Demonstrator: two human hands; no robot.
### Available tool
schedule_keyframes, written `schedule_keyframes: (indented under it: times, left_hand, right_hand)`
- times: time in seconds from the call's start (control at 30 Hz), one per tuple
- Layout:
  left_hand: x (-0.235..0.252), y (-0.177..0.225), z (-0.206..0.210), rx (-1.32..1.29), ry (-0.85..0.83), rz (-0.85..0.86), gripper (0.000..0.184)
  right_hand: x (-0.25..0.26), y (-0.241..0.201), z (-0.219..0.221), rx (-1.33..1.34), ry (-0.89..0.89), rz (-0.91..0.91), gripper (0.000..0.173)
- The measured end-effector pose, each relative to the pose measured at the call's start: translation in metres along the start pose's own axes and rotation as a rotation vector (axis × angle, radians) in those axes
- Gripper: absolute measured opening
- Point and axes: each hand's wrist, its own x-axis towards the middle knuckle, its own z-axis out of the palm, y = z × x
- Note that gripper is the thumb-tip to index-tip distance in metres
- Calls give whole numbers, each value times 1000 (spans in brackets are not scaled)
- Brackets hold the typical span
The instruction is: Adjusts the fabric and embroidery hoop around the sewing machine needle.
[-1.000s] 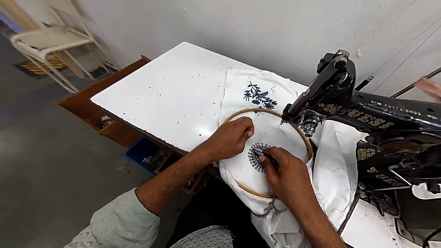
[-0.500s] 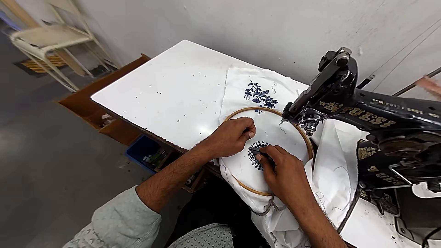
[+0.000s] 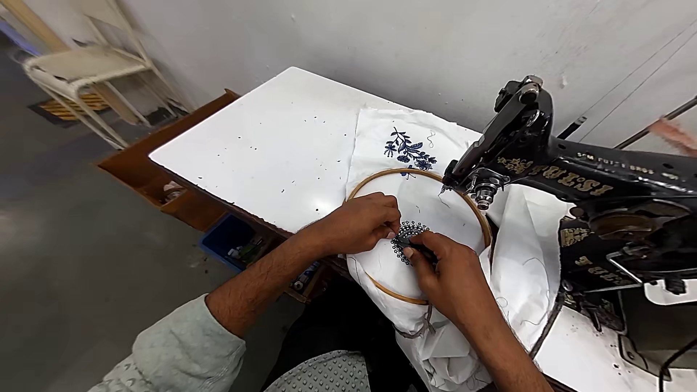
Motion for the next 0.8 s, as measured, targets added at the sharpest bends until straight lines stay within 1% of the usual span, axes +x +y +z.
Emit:
schedule_keyframes:
  times: [0.17,0.23,0.33,0.4,0.47,0.63,0.8]
  left_hand:
    - [2,2,7,137,7,34,10]
    - [1,2,8,146,15,44,12]
    - [-1,0,7,39,65,21,15]
    - [-2,-1,4,-60,101,-39,14]
    - [-2,0,4,-106,137,-76,13]
    - [-1,1,5,-109,163,-91,11]
    - [-1,-1,5,-114,137,-85,11]
  right_hand:
    - [5,-2,3,-38,4,-41,13]
    - [5,-2,5,-22,30,-57,12]
    - [4,3,4,7,68,-60,15]
    - [4,6,0,-3,34,-68,16]
    - [5,9,-3,-12,-10,-78,15]
    - [8,14,-3,1,-25,-145,18]
    - [9,12,1,0,-3,-146,18]
